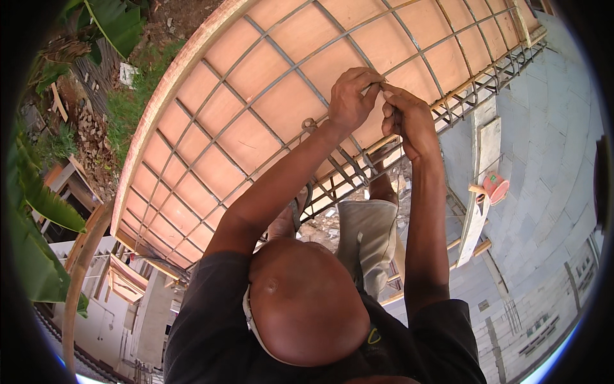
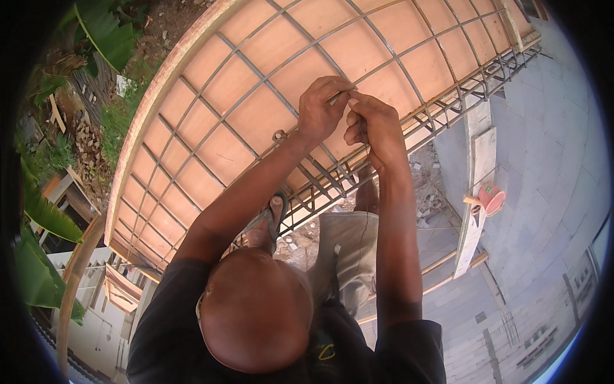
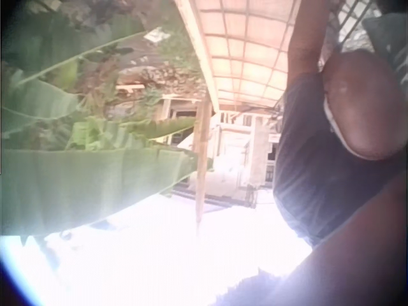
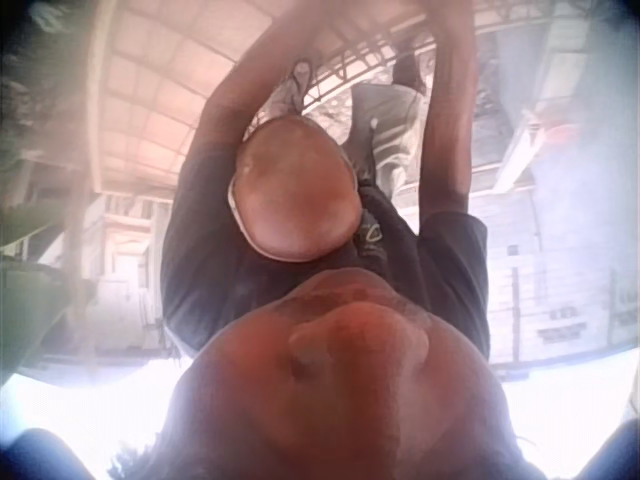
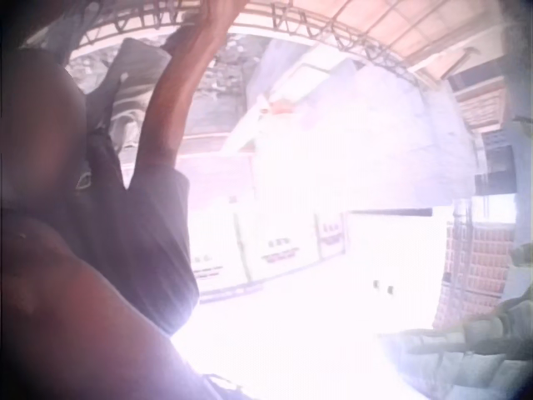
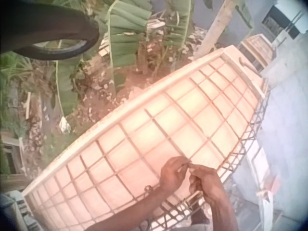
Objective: The person uses pliers to bend and secure wire ties at the intersections of a metal grid attached to a wooden frame. They repeatedly position the wire, twist it with the pliers, and trim excess wire while working on the elevated frame.
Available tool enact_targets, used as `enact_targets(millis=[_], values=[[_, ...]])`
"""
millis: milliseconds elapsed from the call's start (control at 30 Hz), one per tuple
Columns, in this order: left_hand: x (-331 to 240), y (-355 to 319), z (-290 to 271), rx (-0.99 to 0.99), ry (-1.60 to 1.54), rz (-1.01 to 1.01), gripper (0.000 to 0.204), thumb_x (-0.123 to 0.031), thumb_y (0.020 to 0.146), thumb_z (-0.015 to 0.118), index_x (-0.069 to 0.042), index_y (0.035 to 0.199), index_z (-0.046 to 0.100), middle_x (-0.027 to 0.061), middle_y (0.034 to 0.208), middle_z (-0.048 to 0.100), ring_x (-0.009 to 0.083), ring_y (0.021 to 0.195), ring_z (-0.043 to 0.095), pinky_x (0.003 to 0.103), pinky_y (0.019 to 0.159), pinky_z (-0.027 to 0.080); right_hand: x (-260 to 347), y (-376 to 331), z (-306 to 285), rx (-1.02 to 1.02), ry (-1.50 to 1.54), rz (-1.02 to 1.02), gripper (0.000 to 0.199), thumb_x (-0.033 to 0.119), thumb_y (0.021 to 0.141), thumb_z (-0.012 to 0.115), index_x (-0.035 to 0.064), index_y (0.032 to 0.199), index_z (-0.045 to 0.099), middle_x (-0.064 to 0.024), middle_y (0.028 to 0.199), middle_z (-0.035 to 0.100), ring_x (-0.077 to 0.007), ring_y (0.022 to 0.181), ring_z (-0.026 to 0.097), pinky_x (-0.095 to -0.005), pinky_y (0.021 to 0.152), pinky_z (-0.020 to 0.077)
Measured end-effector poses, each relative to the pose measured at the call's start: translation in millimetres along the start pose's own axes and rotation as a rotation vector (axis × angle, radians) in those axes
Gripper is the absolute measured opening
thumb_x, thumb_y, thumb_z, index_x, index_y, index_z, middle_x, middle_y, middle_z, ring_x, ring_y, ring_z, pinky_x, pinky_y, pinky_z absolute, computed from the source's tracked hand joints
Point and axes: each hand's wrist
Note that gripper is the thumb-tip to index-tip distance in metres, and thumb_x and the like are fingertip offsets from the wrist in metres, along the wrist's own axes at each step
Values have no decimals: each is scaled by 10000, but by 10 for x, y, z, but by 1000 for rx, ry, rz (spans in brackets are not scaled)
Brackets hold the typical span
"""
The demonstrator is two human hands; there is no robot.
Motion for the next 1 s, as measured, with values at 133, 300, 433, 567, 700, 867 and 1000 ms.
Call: enact_targets(millis=[133,300,433,567,700,867,1000], values=[[23,-12,25,-30,52,88,147,-34,908,764,-72,1049,780,127,1107,794,330,1041,747,445,913,576,-70,348,-11,-327,-584,-306,367,281,1009,744,-4,1239,730,-84,869,750,-178,687,738,-302,628,566],[46,-23,-7,-21,1,74,114,-72,939,761,-67,1052,773,133,1122,799,327,1012,758,431,894,579,-171,789,-301,-211,-730,-365,252,230,947,732,33,1082,813,-167,994,816,-315,924,790,-419,856,600],[80,8,38,-47,-102,-32,129,-115,953,777,-71,1071,808,132,1107,804,291,990,770,386,852,590,-239,721,-232,-273,-973,-512,217,207,953,707,48,1054,814,-215,987,792,-392,919,774,-473,846,602],[-65,50,-40,13,-241,-229,168,-196,964,813,-67,1066,846,102,1058,796,222,980,757,348,853,588,-237,644,-110,-283,-1173,-619,222,247,970,704,38,985,779,-222,929,770,-430,891,755,-529,793,591],[33,137,31,23,-302,-226,226,-252,977,832,-38,1049,852,96,1088,727,186,1072,700,325,849,578,-184,632,-66,-303,-1214,-656,250,262,981,684,26,952,762,-238,887,757,-461,850,743,-560,756,577],[26,59,74,-16,-356,-330,375,-162,924,848,39,1225,751,157,1275,631,248,1206,652,341,1058,584,-333,727,-18,-376,-1156,-483,275,233,993,658,-22,945,750,-255,845,756,-397,761,764,-480,689,592],[265,237,-115,181,-592,-748,552,-11,881,767,114,1388,587,209,1370,647,273,1250,661,367,1089,566,-403,757,65,-290,-290,-125,285,245,1050,644,-13,983,745,-72,836,756,-151,618,697,-282,547,510]])
Point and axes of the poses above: each hand's wrist, its own y-axis towards the middle knuckle, its own z-axis out of the palm, x = y × z
